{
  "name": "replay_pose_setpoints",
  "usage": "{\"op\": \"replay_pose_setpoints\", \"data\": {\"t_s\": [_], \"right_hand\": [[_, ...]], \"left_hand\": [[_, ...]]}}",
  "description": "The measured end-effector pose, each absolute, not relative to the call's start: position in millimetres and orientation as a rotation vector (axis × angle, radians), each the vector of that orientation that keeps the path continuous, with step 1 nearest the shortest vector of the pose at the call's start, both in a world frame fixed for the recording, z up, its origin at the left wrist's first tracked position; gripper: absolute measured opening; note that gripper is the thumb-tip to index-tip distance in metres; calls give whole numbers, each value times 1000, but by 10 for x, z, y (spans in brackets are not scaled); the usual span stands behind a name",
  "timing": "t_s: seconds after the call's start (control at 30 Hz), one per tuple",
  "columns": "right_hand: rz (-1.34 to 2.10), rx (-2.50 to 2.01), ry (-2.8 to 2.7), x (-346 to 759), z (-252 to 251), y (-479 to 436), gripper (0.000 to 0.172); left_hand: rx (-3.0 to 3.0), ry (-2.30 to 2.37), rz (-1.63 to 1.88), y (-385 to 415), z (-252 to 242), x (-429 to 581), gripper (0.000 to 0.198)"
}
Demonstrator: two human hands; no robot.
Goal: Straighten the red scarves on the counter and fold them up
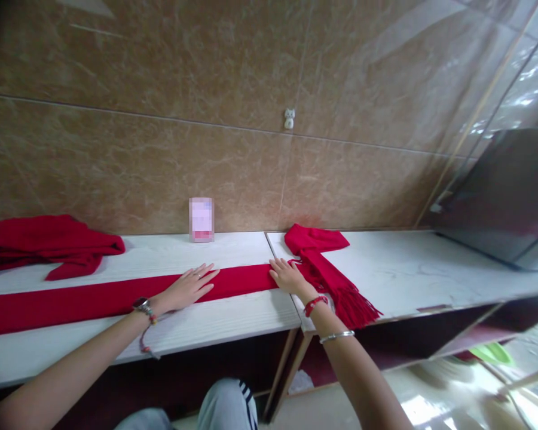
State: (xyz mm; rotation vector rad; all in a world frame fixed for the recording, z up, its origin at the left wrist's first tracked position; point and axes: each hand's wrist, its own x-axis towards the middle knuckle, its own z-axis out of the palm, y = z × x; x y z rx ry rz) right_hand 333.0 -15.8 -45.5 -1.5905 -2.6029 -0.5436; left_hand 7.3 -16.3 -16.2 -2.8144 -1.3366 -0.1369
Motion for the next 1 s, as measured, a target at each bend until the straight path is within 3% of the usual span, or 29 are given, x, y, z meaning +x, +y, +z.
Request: {"op": "replay_pose_setpoints", "data": {"t_s": [0.27, 0.37, 0.53, 1.0], "right_hand": [[-578, -1635, -2522, 3882, -525, -63, 33], [-437, -1605, -2388, 3525, -401, -31, 38], [-76, -1285, -2626, 2826, -197, -64, 51], [-98, -1289, -2498, 2653, -249, -44, 36]], "left_hand": [[-2798, -1309, -193, -151, -198, 22, 47], [-2789, -1311, -226, -173, -202, 42, 47], [-2822, -1301, -219, -186, -173, -22, 47], [-2815, -1375, -122, -271, -80, -1119, 46]]}}
